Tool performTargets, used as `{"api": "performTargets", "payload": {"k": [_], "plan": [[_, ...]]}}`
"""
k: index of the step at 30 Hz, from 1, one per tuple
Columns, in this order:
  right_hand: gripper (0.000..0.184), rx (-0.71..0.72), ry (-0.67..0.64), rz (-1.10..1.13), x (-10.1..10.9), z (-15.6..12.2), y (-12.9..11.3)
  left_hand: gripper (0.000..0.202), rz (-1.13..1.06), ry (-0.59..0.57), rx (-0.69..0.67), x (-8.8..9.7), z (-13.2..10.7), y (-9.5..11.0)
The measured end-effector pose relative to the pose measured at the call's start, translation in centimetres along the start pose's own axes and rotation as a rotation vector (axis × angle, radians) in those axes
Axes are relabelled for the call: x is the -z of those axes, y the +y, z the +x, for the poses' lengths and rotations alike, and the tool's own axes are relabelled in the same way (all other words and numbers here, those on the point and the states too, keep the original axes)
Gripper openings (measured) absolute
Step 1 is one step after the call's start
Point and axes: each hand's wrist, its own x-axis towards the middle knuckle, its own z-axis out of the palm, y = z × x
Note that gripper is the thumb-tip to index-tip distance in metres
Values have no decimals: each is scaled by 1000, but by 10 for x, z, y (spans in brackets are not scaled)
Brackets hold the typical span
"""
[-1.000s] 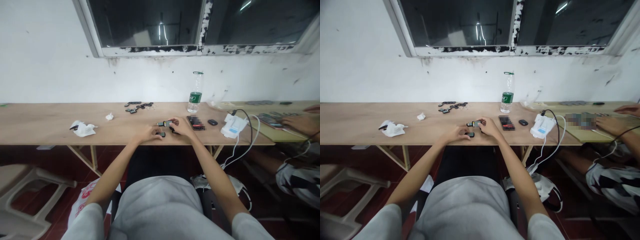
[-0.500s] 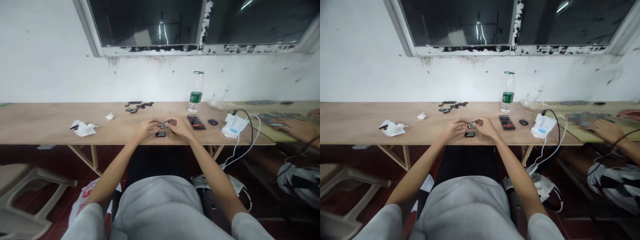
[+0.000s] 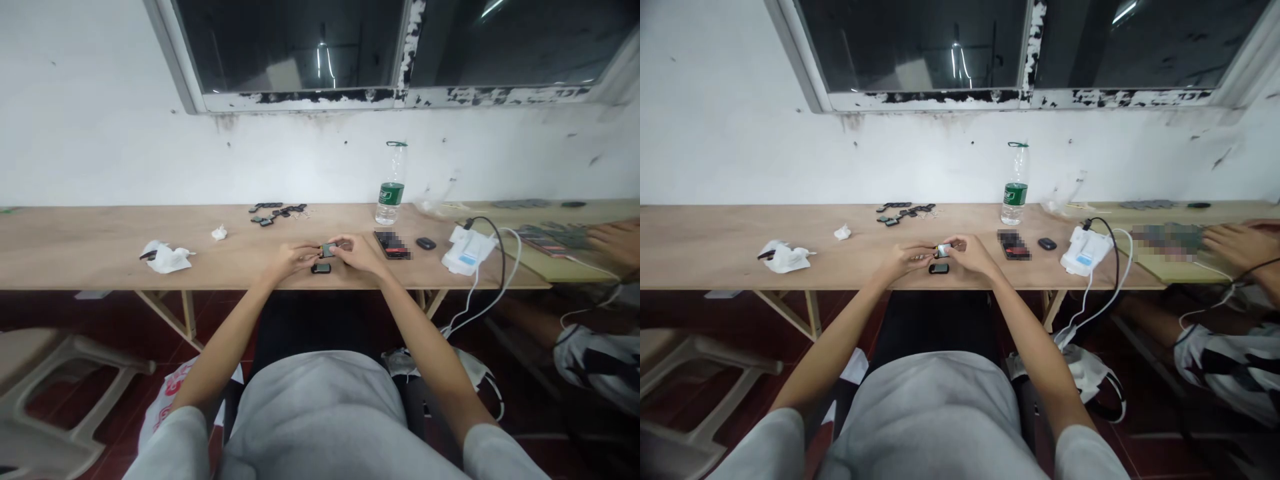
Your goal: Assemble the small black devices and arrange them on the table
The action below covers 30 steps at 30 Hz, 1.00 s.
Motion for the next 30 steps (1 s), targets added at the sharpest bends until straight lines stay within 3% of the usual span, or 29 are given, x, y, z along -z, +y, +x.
{"api": "performTargets", "payload": {"k": [8,14,20,25,30], "plan": [[19,-7,16,-20,-3,1,4,27,9,-58,13,1,2,-2],[19,-33,48,-39,-9,7,15,33,69,-29,54,3,1,-3],[10,-47,133,-189,-16,11,34,34,173,-22,231,14,-12,-41],[16,-32,109,-345,-20,11,42,35,188,-175,478,29,-33,-76],[19,-2,49,-418,-24,11,43,34,26,-320,555,36,-44,-84]]}}
